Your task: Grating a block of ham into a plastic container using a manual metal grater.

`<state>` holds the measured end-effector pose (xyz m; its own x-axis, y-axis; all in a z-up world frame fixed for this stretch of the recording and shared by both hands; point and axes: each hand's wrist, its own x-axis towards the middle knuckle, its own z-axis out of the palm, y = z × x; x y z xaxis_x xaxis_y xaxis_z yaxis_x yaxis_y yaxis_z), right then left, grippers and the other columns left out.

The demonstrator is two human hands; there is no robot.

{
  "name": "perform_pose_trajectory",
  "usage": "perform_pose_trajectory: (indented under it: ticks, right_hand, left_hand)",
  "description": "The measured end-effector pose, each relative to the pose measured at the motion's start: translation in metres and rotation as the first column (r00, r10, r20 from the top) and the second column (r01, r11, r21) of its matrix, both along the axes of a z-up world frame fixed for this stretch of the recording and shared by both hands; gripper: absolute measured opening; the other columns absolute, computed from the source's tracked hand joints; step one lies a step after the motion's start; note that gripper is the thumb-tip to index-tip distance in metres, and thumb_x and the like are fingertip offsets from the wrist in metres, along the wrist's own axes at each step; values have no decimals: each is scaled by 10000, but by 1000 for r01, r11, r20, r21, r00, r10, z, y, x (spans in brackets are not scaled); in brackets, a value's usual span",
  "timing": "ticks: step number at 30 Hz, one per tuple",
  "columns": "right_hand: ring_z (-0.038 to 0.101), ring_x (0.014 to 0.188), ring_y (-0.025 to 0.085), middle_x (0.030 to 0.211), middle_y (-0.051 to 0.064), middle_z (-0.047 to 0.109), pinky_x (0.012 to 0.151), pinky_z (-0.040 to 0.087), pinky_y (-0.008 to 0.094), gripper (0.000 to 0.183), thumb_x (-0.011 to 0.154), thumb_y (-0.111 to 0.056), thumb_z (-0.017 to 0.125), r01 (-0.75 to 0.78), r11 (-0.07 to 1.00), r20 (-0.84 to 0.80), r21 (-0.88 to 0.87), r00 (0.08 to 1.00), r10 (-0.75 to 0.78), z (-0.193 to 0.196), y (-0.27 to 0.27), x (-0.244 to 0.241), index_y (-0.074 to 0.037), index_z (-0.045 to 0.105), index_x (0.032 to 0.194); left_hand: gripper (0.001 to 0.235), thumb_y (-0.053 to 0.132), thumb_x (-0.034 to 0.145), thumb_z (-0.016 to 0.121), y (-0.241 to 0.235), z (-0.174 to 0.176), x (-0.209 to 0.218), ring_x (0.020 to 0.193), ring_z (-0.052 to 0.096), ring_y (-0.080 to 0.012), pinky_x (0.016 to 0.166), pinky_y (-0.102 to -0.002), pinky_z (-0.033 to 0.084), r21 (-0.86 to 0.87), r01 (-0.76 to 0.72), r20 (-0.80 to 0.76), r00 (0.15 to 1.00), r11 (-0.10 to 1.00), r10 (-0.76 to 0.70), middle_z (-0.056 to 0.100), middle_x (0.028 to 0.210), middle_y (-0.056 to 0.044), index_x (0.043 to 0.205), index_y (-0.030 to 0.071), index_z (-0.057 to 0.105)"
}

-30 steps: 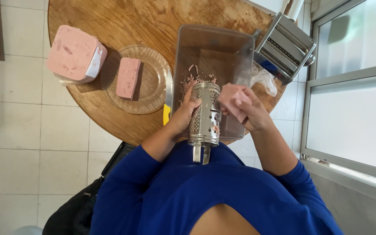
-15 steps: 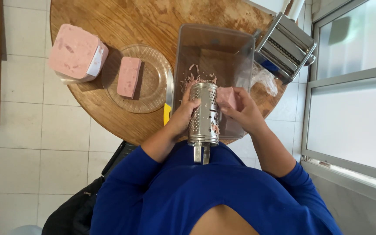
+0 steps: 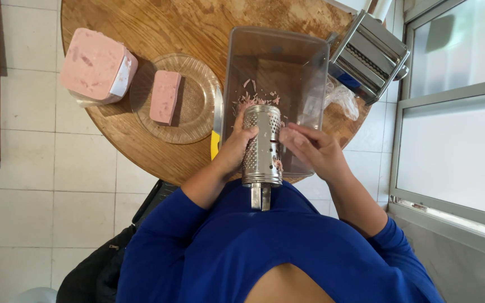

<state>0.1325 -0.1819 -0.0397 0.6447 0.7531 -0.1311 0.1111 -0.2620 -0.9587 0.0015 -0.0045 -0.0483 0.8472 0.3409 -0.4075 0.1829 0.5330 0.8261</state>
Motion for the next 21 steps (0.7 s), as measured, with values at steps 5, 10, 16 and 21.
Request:
perform_pose_trajectory:
  ticks: [5,10,16,21]
  right_hand:
    - [723,1067,312,1110,124,771,905,568,416,306,976,-310,700,37,987,142,-159,990,-14,19,26,13,-210,753,1260]
    - [723,1072,245,1118,95,771,911,572,374,330,954,-318,735,82,989,103,-127,992,-69,18,33,17,-234,748,1272]
    - [707,1092,381,1143,128,772,917,569,476,347,926,-327,700,3,964,134,-264,990,34,28,17,-6,-206,754,1247]
    - [714,1042,377,1115,130,758,938,563,496,333,995,-388,676,22,966,233,-259,972,40,18,40,17,-226,745,1277]
  left_hand:
    - [871,321,906,566,-13,-30,3,1270,492,-488,963,-526,528,-57,-35,6,999,998,35,267,1522,-368,1609,160,78]
    - [895,299,897,580,-10,0,-1,1177,559,-462,858,-493,585,-162,-88,-28,996,983,85,287,1505,-358,1612,166,58]
    - [860,425,915,478,-4,39,-6,1348,387,-557,1091,-566,405,7,49,-133,990,999,-47,235,1521,-418,1603,110,71]
    - [878,442,906,557,-6,21,-2,1273,507,-491,1000,-521,506,-37,68,-132,989,997,-72,320,1501,-392,1609,186,98]
